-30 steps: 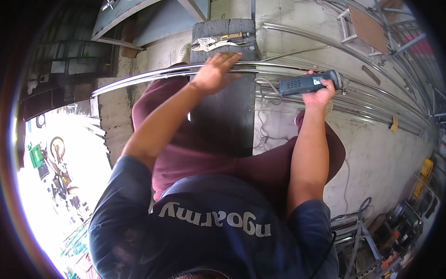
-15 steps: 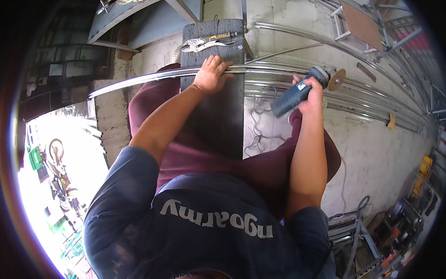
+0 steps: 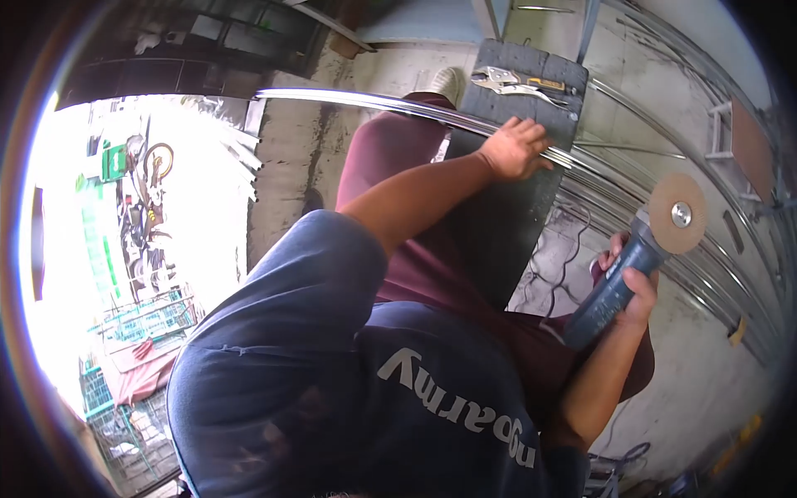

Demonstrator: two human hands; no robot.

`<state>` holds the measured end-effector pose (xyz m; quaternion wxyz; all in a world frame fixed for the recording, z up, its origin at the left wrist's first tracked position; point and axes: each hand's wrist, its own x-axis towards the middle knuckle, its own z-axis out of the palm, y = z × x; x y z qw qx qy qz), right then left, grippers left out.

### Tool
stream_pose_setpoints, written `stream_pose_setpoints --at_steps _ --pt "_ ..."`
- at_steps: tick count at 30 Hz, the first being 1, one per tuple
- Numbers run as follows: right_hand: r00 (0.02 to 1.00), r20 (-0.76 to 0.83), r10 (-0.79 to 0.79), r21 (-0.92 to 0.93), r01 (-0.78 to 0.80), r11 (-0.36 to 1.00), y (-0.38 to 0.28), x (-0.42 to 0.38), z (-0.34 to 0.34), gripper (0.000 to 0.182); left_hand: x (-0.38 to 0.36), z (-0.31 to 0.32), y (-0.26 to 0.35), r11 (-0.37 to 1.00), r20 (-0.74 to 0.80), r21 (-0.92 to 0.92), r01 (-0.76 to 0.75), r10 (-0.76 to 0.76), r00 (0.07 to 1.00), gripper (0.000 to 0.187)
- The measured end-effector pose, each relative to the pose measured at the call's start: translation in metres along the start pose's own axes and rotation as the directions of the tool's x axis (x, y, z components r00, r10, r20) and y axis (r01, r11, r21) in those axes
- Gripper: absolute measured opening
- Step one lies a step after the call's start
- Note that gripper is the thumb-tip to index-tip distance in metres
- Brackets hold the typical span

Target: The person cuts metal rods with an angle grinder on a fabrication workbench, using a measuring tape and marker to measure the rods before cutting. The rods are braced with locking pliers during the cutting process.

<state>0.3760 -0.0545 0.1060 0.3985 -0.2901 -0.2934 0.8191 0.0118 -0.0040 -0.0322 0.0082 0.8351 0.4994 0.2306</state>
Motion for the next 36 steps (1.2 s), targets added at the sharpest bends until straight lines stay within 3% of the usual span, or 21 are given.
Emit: stream_pose_setpoints --at_steps 1,3,6,10,12,14,18,20,22,25,29,33,36 --pt "0.995 0.087 -0.04 0.107 0.031 0.994 -0.003 0.003 0.014 0.069 -0.001 0.002 0.001 1.0 -0.009 0.028 -0.011 0.011 1.0 0.05" --pt "0.999 0.019 -0.031 0.128 0.028 0.991 0.002 0.002 0.017 0.067 -0.003 0.001 0.004 0.997 -0.02 0.075 -0.035 0.037 0.999 0.049" --pt "0.997 -0.044 -0.067 0.203 0.075 0.976 0.006 0.0 0.028 0.059 -0.004 -0.011 0.01 0.995 -0.034 0.033 0.091 -0.09 0.995 0.049" --pt "0.99 -0.072 -0.119 0.266 0.134 0.955 0.016 -0.01 0.029 0.065 -0.001 -0.018 0.009 0.987 0.029 -0.039 0.153 -0.152 0.988 0.055" --pt "0.984 -0.173 -0.039 0.258 0.084 0.962 0.026 -0.013 0.03 0.066 0.0 -0.021 0.012 0.986 -0.011 -0.033 0.166 -0.166 0.986 0.057" --pt "0.976 -0.216 -0.03 0.194 0.073 0.978 0.03 -0.011 0.041 0.067 0.002 -0.016 0.012 0.981 0.039 -0.036 0.188 -0.187 0.982 0.059" --pt "0.933 -0.347 0.097 -0.014 -0.109 0.994 0.042 -0.008 0.032 0.061 0.003 -0.016 0.011 0.984 0.076 -0.009 0.177 -0.176 0.981 0.056" --pt "0.932 -0.36 0.047 -0.164 -0.113 0.98 0.046 -0.003 0.03 0.055 0.005 -0.018 0.013 0.979 0.117 -0.003 0.205 -0.203 0.972 0.057" --pt "0.941 -0.327 0.091 -0.017 -0.102 0.995 0.049 0.0 0.023 0.048 0.007 -0.022 0.015 0.974 0.159 0.015 0.227 -0.226 0.961 0.058" --pt "0.925 -0.364 0.106 0.033 -0.1 0.994 0.06 0.008 0.019 0.044 0.009 -0.022 0.016 0.977 0.106 0.008 0.215 -0.215 0.971 0.055" --pt "0.896 -0.444 0.003 -0.174 -0.09 0.981 0.065 0.017 0.03 0.058 0.013 -0.03 0.019 0.973 0.118 0.006 0.232 -0.231 0.966 0.059" --pt "0.9 -0.436 0.017 -0.235 -0.132 0.963 0.065 0.018 0.029 0.063 0.016 -0.032 0.021 0.96 0.191 0.037 0.278 -0.28 0.941 0.063" --pt "0.876 -0.482 0.019 -0.291 -0.181 0.94 0.066 0.021 0.032 0.068 0.014 -0.023 0.018 0.962 0.145 0.015 0.271 -0.271 0.952 0.062"
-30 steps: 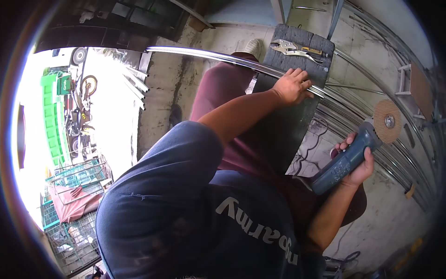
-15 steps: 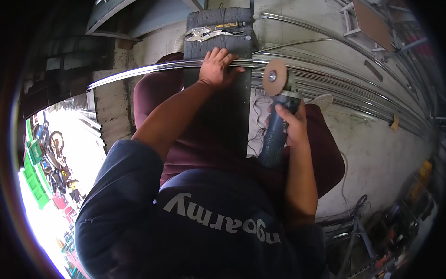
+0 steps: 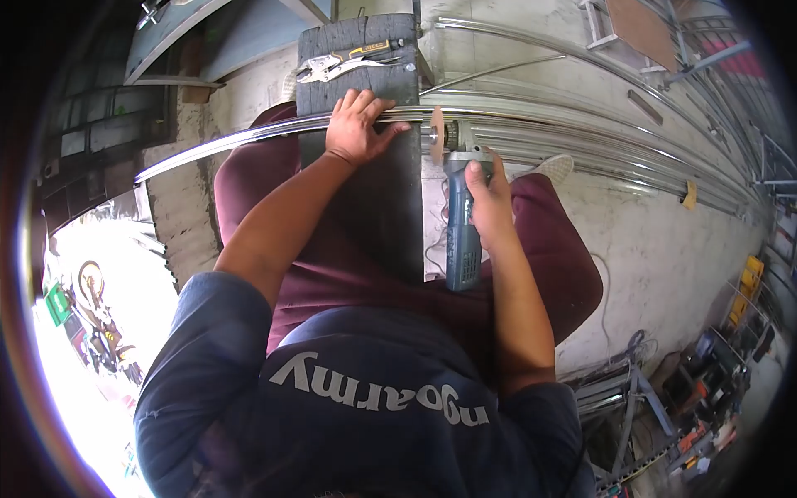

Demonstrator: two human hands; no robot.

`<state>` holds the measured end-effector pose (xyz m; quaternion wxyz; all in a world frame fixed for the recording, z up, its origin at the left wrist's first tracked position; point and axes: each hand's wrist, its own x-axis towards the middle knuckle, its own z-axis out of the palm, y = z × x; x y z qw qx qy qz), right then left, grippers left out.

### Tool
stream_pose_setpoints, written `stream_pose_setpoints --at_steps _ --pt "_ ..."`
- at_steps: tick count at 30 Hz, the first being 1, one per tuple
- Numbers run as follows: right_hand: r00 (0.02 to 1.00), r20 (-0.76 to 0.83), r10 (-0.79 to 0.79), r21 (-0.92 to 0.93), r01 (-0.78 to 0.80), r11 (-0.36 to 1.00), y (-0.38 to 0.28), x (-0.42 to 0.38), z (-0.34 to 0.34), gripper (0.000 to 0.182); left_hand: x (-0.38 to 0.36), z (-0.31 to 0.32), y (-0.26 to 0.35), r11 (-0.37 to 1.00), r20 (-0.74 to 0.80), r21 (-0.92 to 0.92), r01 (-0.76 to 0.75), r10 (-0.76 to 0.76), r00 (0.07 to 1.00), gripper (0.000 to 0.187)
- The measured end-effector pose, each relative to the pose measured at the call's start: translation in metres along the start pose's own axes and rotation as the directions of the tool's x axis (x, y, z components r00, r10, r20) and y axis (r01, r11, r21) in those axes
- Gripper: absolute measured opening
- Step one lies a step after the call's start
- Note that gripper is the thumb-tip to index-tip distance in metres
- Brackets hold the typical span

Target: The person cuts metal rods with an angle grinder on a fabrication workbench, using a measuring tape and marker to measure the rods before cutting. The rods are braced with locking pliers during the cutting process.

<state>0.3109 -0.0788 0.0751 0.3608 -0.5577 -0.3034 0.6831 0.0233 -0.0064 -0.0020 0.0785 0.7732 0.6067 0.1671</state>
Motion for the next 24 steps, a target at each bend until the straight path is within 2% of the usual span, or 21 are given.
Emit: stream_pose_setpoints --at_steps 2,3,6,7,10,14,18,24 --pt "0.999 -0.042 -0.011 -0.129 0.006 0.992 0.002 0.001 -0.001 0.071 -0.001 0.003 -0.002 1.0 -0.03 0.001 -0.013 0.013 0.999 0.06" --pt "1.0 0.004 0.029 -0.053 -0.028 0.998 -0.002 0.002 0.0 0.075 -0.001 0.003 -0.001 1.0 -0.045 0.001 -0.021 0.021 0.999 0.059" --pt "0.992 -0.095 0.078 -0.129 -0.09 0.988 0.006 0.007 0.004 0.076 -0.001 0.001 -0.001 0.999 -0.031 -0.028 -0.018 0.017 0.999 0.057" --pt "0.991 -0.118 0.063 -0.153 -0.081 0.985 0.005 0.008 0.007 0.075 0.001 0.0 0.0 0.997 -0.081 -0.052 -0.053 0.048 0.996 0.052" --pt "0.993 -0.106 0.056 -0.25 -0.081 0.965 0.008 0.013 0.004 0.082 0.001 0.001 -0.001 0.997 -0.078 -0.054 -0.058 0.054 0.996 0.053" --pt "0.986 -0.128 0.104 -0.216 -0.13 0.968 0.007 0.016 0.008 0.077 0.001 0.001 -0.001 0.997 -0.08 -0.043 -0.059 0.056 0.995 0.053" --pt "0.991 -0.124 0.047 -0.226 -0.074 0.971 0.013 0.021 0.01 0.076 0.001 0.001 -0.001 0.997 -0.092 -0.052 -0.065 0.06 0.994 0.053" --pt "0.989 -0.131 0.072 -0.233 -0.101 0.967 0.005 0.019 0.015 0.076 0.001 0.002 -0.002 0.996 -0.099 -0.051 -0.073 0.067 0.993 0.053"
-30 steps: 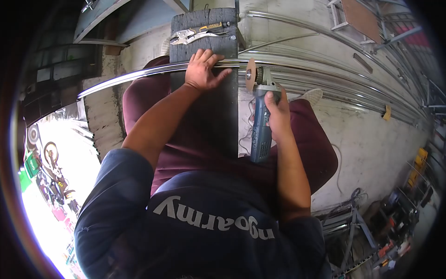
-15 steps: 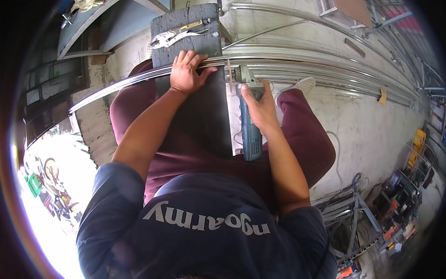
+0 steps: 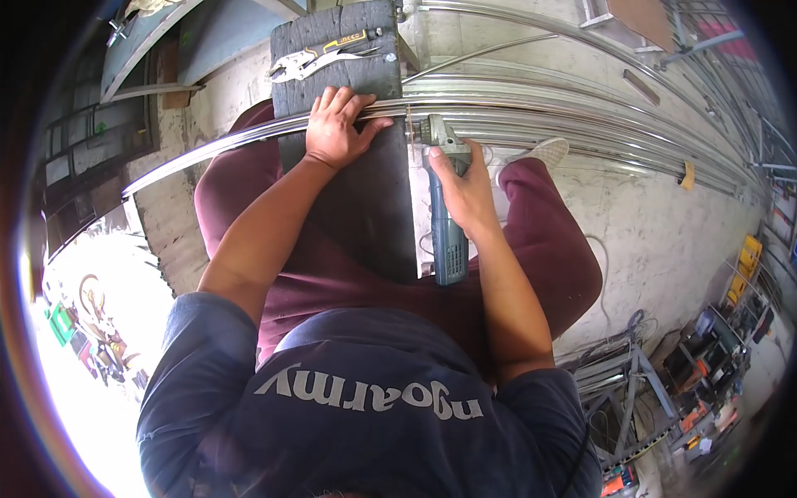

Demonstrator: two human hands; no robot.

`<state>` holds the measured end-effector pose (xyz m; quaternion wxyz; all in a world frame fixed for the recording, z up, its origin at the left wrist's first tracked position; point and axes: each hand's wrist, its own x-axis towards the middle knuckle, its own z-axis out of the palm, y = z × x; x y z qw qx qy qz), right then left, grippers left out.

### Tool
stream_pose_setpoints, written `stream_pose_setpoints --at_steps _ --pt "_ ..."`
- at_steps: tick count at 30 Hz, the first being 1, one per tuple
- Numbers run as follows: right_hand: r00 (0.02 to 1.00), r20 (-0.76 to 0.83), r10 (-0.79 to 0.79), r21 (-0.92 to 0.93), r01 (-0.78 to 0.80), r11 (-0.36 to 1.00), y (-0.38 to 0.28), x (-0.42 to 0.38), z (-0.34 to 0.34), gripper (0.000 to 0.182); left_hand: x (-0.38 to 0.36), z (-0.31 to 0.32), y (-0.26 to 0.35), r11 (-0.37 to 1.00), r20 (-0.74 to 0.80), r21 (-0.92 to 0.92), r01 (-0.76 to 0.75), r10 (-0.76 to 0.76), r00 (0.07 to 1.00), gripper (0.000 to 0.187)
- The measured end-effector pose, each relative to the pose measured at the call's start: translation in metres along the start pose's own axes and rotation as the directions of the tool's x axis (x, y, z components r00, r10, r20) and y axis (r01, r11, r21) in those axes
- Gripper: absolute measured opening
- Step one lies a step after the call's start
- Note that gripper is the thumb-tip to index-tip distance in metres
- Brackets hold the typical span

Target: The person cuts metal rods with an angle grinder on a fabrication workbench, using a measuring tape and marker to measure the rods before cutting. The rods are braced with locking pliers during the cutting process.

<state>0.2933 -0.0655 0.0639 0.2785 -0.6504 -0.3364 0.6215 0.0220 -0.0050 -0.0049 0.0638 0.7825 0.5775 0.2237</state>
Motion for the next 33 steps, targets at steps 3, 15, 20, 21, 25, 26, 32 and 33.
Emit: stream_pose_setpoints --at_steps 3,15,20,21,25,26,32,33 --pt "1.0 -0.007 -0.019 -0.007 0.018 1.0 0.0047 0.0034 -0.0006 0.078 0.0002 0.0004 -0.0002 1.0 -0.008 -0.004 -0.007 0.007 1.0 0.054" --pt "1.0 -0.004 0.01 -0.022 -0.01 1.0 0.0007 0.0019 0.002 0.079 -0.0003 0.0006 0.0 1.0 0.019 0.025 0.013 -0.014 1.0 0.054" --pt "1.0 -0.018 0.003 -0.033 -0.004 0.999 0.0035 0.0036 0.0031 0.078 0.0003 -0.0006 0.0005 1.0 0.028 0.023 0.016 -0.017 0.999 0.054" --pt "1.0 -0.015 0.007 -0.028 -0.007 1.0 0.0035 0.0035 0.0033 0.078 0.0002 -0.0004 0.0003 1.0 0.023 0.022 0.012 -0.013 1.0 0.054" --pt "1.0 -0.007 0.008 -0.008 -0.008 1.0 0.0042 0.0044 0.0035 0.078 -0.0004 0.0006 -0.0001 1.0 0.012 0.028 0.005 -0.005 1.0 0.054" --pt "1.0 -0.007 0.004 -0.01 -0.004 1.0 0.0042 0.0046 0.0036 0.078 -0.0006 0.0009 -0.0003 0.999 0.012 0.032 0.005 -0.005 1.0 0.054" --pt "1.0 -0.001 0.004 -0.022 -0.004 1.0 0.003 0.0057 0.0032 0.076 -0.0002 0.0001 0.0003 1.0 0.009 0.029 0.004 -0.004 1.0 0.055" --pt "1.0 0.0 0.007 -0.021 -0.007 1.0 0.002 0.0055 0.0034 0.076 0.0002 0.0001 0.0003 1.0 0.002 0.019 -0.001 0.001 1.0 0.055"
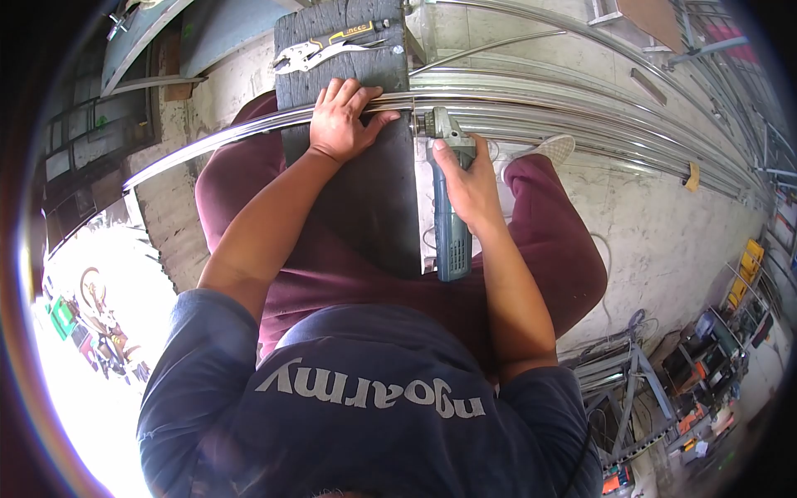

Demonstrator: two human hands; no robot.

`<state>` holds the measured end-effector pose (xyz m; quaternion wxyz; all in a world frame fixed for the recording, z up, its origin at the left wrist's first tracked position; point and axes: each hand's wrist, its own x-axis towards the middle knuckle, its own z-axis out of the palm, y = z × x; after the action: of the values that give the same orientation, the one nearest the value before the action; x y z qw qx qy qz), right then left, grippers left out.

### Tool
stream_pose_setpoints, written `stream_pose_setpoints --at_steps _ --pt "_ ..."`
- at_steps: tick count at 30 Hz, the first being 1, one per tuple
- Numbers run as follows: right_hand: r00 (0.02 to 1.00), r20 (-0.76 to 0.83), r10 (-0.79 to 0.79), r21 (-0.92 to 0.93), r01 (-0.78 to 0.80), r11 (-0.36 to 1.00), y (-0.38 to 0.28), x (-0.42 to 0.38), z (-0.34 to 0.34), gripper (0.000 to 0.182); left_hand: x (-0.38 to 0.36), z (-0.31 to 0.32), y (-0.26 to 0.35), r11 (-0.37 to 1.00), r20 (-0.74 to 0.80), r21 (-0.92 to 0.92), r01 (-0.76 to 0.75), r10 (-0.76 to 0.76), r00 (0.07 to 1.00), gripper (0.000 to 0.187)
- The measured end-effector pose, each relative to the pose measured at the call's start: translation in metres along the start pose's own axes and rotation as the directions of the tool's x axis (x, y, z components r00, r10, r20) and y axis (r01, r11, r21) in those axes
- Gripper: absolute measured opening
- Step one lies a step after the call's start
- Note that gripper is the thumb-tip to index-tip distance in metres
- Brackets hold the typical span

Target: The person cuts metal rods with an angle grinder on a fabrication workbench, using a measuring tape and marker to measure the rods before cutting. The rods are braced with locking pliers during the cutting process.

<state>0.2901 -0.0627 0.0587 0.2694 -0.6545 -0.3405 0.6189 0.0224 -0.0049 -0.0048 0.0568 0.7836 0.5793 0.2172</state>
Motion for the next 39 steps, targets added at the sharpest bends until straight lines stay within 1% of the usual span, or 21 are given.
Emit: stream_pose_setpoints --at_steps 10,19,31,33,34,36,37,39 --pt "1.0 -0.009 -0.008 -0.021 0.008 1.0 0.002 0.003 0.0 0.075 0.0 0.001 0.0 1.0 -0.016 -0.013 -0.013 0.012 1.0 0.055" --pt "1.0 -0.01 -0.027 0.003 0.027 1.0 0.002 0.003 0.001 0.075 0.0 0.002 -0.001 1.0 -0.025 -0.007 -0.022 0.022 0.999 0.055" --pt "0.999 -0.023 -0.036 -0.031 0.035 0.999 -0.001 0.003 0.002 0.073 0.0 0.0 -0.001 1.0 -0.021 0.006 -0.029 0.029 0.999 0.054" --pt "1.0 -0.005 0.01 -0.007 -0.01 1.0 -0.004 0.002 0.001 0.074 0.0 0.001 -0.001 0.999 -0.026 0.009 -0.032 0.032 0.999 0.054" --pt "0.998 0.013 0.057 0.013 -0.057 0.998 -0.012 -0.001 0.002 0.074 0.0 0.001 -0.001 0.999 -0.029 0.01 -0.035 0.035 0.999 0.054" --pt "0.999 0.014 0.038 0.002 -0.038 0.999 -0.009 0.001 0.001 0.076 0.0 0.002 -0.001 0.999 -0.031 0.01 -0.038 0.038 0.999 0.054" --pt "1.0 -0.004 -0.029 -0.028 0.029 0.999 0.003 0.007 0.001 0.076 0.0 0.002 -0.002 0.999 -0.029 0.01 -0.038 0.039 0.999 0.054" --pt "0.995 -0.012 -0.096 -0.05 0.095 0.994 0.006 0.01 0.001 0.077 0.0 0.002 -0.002 0.999 -0.031 0.006 -0.039 0.039 0.999 0.054"
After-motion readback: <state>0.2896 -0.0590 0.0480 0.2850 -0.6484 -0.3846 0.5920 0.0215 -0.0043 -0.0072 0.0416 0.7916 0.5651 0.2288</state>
